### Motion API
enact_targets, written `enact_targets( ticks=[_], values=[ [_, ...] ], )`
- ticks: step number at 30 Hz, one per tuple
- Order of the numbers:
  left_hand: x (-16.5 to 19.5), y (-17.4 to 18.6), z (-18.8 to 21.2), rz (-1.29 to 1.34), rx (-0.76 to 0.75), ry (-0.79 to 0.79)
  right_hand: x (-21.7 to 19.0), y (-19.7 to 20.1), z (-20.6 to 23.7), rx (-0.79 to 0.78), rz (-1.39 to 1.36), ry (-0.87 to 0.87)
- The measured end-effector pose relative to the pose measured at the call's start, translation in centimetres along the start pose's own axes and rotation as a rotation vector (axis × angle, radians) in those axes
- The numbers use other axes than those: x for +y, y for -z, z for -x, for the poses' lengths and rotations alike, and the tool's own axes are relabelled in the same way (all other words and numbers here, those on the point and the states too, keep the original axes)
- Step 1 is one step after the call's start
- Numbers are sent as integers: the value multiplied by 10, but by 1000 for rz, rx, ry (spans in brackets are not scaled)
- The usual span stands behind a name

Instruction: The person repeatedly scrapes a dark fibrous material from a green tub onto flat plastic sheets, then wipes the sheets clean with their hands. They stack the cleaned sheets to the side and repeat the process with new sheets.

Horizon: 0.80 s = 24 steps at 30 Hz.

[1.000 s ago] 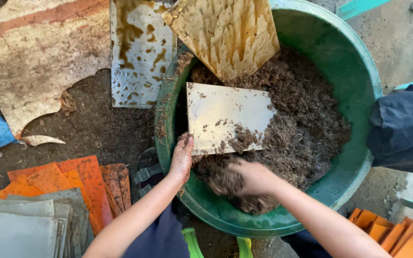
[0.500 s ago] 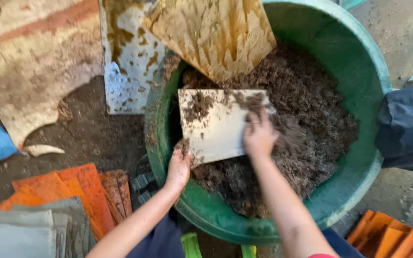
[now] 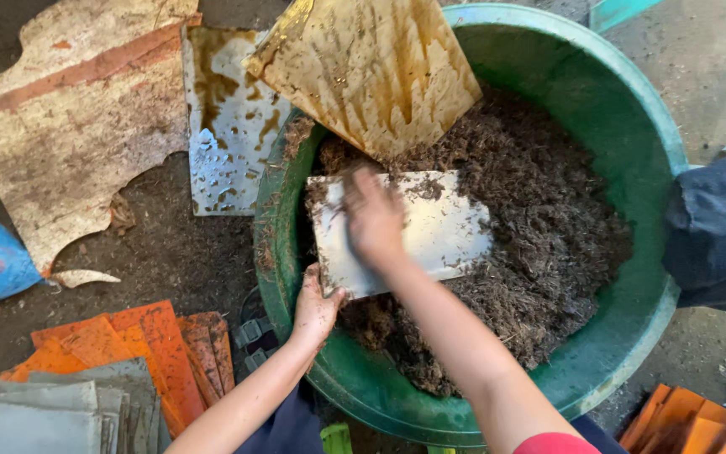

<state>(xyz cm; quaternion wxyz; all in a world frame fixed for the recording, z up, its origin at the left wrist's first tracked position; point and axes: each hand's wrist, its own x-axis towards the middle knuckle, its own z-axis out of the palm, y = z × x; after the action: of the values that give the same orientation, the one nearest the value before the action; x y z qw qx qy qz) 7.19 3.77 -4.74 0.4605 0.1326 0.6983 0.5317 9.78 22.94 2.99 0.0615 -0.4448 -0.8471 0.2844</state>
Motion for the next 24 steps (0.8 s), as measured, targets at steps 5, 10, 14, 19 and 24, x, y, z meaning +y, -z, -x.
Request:
enact_targets(
  ticks=[5, 10, 14, 19, 24],
  values=[
    [1, 2, 1, -85, -83, 156, 102, 75, -25, 214, 90, -332],
    [-1, -1, 0, -21, -142, 102, 96, 45, -2, 199, -455, -599],
    [-3, -8, -4, 336, -177, 83, 35, 0, 26, 118, -165, 393],
    [8, -10, -3, 142, -183, 144, -1, -18, -29, 158, -277, 538],
    [9, -12, 2, 192, -202, 232, 14, -35, -44, 305, -188, 408]
  ],
)
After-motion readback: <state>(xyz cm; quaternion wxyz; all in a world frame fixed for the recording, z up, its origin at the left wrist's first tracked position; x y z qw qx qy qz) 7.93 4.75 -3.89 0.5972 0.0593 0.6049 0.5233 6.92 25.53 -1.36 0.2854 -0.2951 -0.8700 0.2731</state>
